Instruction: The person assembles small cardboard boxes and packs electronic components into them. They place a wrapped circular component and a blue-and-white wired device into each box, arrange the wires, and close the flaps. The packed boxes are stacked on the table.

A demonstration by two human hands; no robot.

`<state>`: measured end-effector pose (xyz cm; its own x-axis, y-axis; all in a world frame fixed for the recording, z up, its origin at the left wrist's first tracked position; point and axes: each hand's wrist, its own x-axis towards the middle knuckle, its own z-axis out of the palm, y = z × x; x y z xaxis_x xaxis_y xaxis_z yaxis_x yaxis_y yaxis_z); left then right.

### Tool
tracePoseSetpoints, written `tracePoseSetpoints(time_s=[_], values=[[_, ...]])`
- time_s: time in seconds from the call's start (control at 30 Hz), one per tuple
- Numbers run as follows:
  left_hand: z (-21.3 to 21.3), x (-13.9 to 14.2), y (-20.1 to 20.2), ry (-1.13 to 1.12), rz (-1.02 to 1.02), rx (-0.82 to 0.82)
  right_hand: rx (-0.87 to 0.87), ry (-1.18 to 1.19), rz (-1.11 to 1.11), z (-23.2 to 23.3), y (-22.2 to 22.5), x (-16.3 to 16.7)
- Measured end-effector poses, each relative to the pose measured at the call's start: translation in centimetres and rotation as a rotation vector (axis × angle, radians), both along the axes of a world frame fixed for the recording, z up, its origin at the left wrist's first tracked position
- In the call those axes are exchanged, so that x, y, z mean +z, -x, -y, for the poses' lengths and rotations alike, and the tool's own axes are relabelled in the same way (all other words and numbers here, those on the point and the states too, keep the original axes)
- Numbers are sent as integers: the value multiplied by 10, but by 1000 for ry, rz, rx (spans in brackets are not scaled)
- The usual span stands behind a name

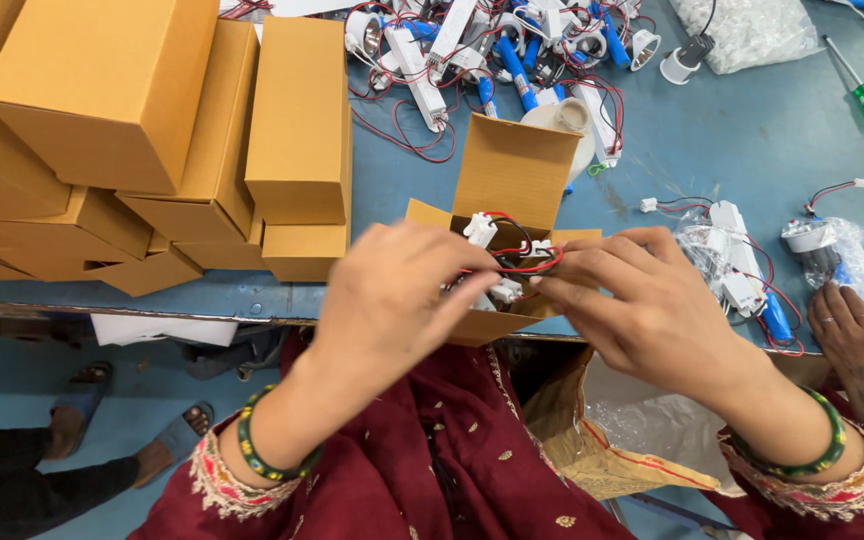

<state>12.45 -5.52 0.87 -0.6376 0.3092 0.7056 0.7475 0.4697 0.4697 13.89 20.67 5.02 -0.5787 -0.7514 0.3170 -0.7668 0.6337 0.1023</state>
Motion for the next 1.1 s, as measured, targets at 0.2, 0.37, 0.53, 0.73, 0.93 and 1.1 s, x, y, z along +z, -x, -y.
tracePoseSetpoints(time_s=[0.2, 0.37, 0.53, 0.73, 0.93, 1.1], values=[[-1, 3, 4, -28, 39, -35, -2, -63, 108, 10, -2, 2], [-23, -5, 14, 23, -70, -97, 21, -71, 147, 9, -3, 0], [-39, -9, 24, 242, -142, -116, 50, -52, 168, -1, -3, 3], [-41, -11, 32, 573, -114, -53, -19, 144, 123, -17, -8, 4], [-81, -4, 36, 1135, 137, -178, -152, 469, 208, -28, -13, -23], [-93, 16, 48, 1389, -27, -332, -124, 609, 211, -15, -5, -59]])
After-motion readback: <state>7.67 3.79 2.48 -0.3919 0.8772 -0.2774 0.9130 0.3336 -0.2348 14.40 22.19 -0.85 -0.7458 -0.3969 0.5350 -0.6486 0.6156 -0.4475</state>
